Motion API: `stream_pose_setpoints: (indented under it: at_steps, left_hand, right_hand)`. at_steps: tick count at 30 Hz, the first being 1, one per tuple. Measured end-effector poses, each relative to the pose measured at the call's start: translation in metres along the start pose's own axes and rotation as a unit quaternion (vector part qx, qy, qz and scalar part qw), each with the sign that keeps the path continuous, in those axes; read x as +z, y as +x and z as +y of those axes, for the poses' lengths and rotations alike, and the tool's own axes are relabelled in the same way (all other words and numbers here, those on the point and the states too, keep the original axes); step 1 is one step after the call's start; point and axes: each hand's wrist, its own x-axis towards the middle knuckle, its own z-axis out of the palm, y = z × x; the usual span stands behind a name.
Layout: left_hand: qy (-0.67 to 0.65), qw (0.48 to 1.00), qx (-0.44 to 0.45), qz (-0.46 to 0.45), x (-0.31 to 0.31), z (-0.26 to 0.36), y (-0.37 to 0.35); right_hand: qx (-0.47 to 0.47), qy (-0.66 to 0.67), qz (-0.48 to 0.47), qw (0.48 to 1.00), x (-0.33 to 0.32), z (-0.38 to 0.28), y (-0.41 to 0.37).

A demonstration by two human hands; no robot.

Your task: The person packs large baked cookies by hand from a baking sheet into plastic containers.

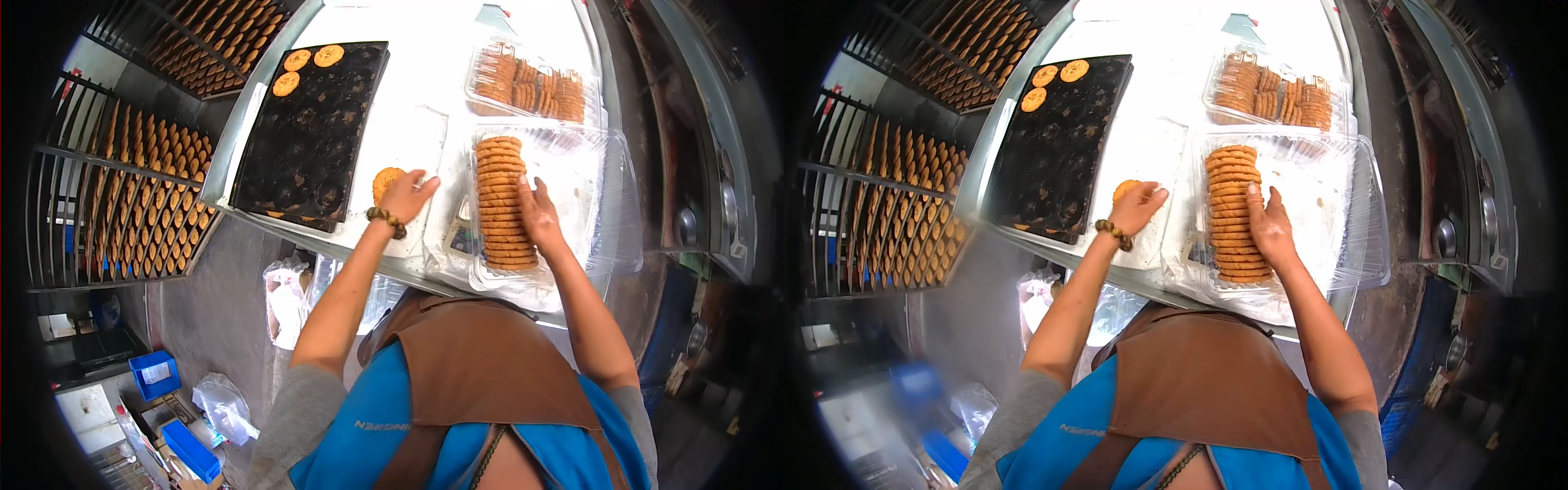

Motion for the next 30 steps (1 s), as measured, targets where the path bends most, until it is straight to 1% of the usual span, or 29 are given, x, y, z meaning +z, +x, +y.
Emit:
stream_pose_setpoints:
  at_steps: [1, 2, 3, 4, 5, 7, 8, 9, 11, 12, 13, 15, 17, 19, 21, 23, 24, 25, 27, 28, 29, 30]
  left_hand:
    - [0.164, 0.980, 0.055, 0.095, -0.007, -0.024, 0.005]
    - [0.197, 0.976, 0.022, 0.087, -0.018, -0.036, 0.009]
    - [0.229, 0.970, -0.010, 0.078, -0.026, -0.047, 0.014]
    - [0.238, 0.967, -0.055, 0.074, -0.028, -0.060, 0.021]
    - [0.233, 0.968, -0.053, 0.072, -0.024, -0.071, 0.028]
    - [0.213, 0.959, -0.183, 0.038, -0.017, -0.083, 0.040]
    - [0.219, 0.952, -0.210, 0.039, -0.008, -0.097, 0.048]
    - [0.217, 0.953, -0.210, 0.037, -0.007, -0.097, 0.049]
    - [0.209, 0.940, -0.265, 0.046, -0.006, -0.092, 0.050]
    - [0.202, 0.934, -0.293, 0.027, -0.008, -0.085, 0.053]
    - [0.187, 0.933, -0.305, 0.037, -0.006, -0.084, 0.053]
    - [0.173, 0.932, -0.318, 0.033, -0.006, -0.088, 0.057]
    - [0.159, 0.934, -0.320, 0.011, -0.006, -0.091, 0.059]
    - [0.153, 0.931, -0.330, -0.002, -0.004, -0.091, 0.060]
    - [0.145, 0.944, -0.295, -0.024, 0.004, -0.106, 0.064]
    - [0.098, 0.958, -0.264, -0.049, 0.006, -0.112, 0.065]
    - [0.032, 0.960, -0.261, -0.099, 0.001, -0.110, 0.067]
    - [0.030, 0.960, -0.262, -0.095, 0.002, -0.115, 0.069]
    - [-0.142, 0.966, -0.195, -0.093, 0.003, -0.127, 0.075]
    - [-0.166, 0.965, -0.171, -0.109, -0.018, -0.105, 0.069]
    - [-0.168, 0.965, -0.171, -0.108, -0.041, -0.090, 0.067]
    - [-0.245, 0.957, -0.120, -0.096, -0.066, -0.079, 0.066]
  right_hand:
    - [0.008, 0.002, 0.009, 1.000, -0.007, -0.007, -0.009]
    - [-0.027, -0.013, 0.033, 0.999, -0.013, -0.008, -0.014]
    - [-0.025, -0.017, 0.035, 0.999, -0.019, -0.011, -0.021]
    - [-0.037, -0.018, 0.024, 0.999, -0.024, -0.014, -0.027]
    - [-0.049, -0.020, 0.013, 0.999, -0.028, -0.016, -0.033]
    - [-0.050, -0.012, 0.028, 0.998, -0.029, -0.015, -0.048]
    - [-0.058, -0.009, 0.033, 0.998, -0.028, -0.012, -0.055]
    - [-0.064, -0.006, 0.037, 0.997, -0.028, -0.009, -0.062]
    - [-0.067, -0.008, 0.042, 0.997, -0.026, -0.004, -0.074]
    - [-0.054, -0.020, 0.041, 0.998, -0.026, 0.003, -0.077]
    - [-0.045, -0.029, 0.041, 0.998, -0.025, 0.007, -0.077]
    - [-0.032, -0.007, 0.054, 0.998, -0.022, 0.011, -0.082]
    - [-0.041, 0.023, 0.060, 0.997, -0.020, 0.017, -0.082]
    - [-0.011, 0.038, 0.072, 0.997, -0.020, 0.013, -0.082]
    - [-0.005, 0.058, 0.074, 0.996, -0.017, 0.010, -0.081]
    - [0.008, 0.057, 0.076, 0.995, -0.015, 0.009, -0.078]
    - [0.011, 0.049, 0.079, 0.996, -0.015, 0.005, -0.079]
    - [0.008, 0.048, 0.077, 0.996, -0.017, 0.001, -0.081]
    - [0.019, 0.019, 0.088, 0.996, -0.022, -0.008, -0.084]
    - [0.023, 0.039, 0.102, 0.994, -0.025, -0.011, -0.086]
    - [0.021, 0.035, 0.116, 0.992, -0.031, -0.008, -0.087]
    - [0.015, 0.039, 0.134, 0.990, -0.039, -0.007, -0.091]
